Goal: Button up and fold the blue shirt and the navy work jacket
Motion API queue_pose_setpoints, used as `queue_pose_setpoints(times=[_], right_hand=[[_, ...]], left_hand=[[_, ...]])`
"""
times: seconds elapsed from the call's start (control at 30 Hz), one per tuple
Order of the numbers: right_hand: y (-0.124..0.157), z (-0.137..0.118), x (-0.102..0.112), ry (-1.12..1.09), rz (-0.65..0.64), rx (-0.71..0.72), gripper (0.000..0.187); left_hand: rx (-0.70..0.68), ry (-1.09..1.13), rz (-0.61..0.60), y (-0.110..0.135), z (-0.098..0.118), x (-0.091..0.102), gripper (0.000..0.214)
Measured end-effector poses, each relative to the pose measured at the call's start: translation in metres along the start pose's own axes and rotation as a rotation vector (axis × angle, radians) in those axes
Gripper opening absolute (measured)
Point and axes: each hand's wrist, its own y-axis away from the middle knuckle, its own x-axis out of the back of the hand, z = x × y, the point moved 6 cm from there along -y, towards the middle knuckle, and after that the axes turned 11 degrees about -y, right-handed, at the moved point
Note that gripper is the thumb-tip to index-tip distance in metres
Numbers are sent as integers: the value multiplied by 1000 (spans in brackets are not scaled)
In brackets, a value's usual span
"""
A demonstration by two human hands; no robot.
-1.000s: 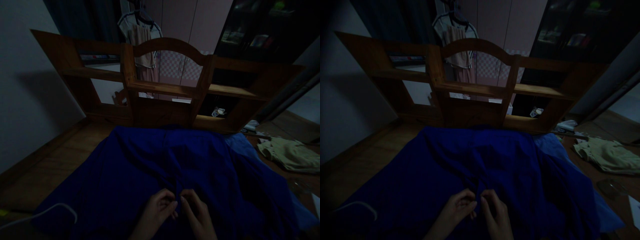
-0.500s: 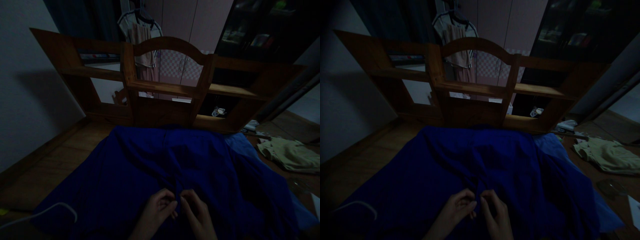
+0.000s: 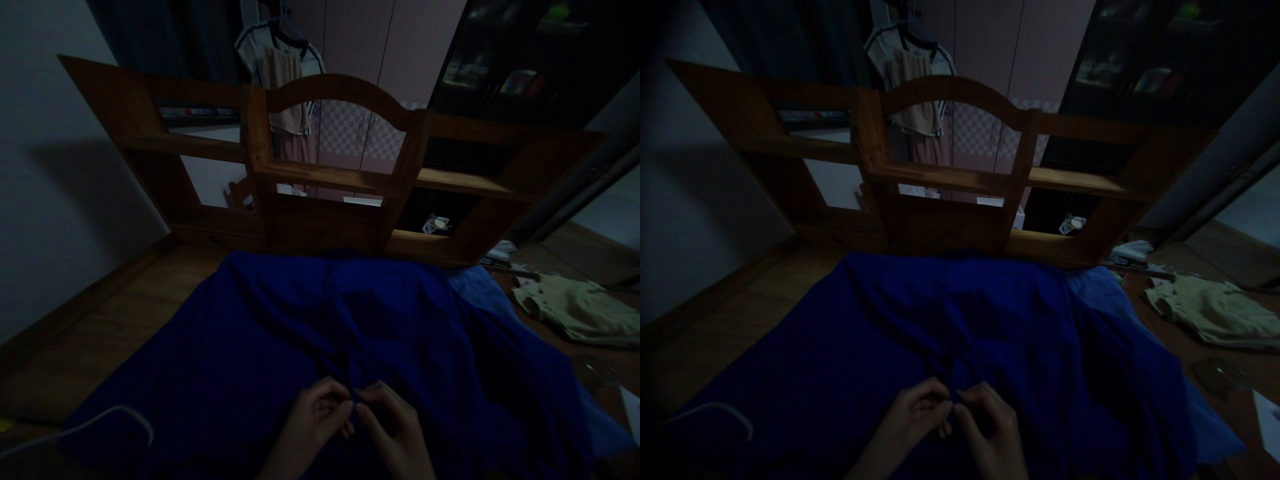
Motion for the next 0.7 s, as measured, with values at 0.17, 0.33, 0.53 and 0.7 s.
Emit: queue_pose_setpoints(times=[0.17, 0.33, 0.53, 0.7], right_hand=[[3, 0, -1, -13, -24, -31, 17], [3, -1, -1, -10, -23, -42, 17], [2, 1, -2, -7, -24, -42, 18], [4, 0, 0, -2, -42, -36, 19]], left_hand=[[-18, -3, -13, 1, 3, 0, 29], [-7, -7, -5, 1, 4, 0, 30], [-28, -14, -6, 1, 5, 0, 30], [-28, -27, 8, 4, 11, 1, 33]])
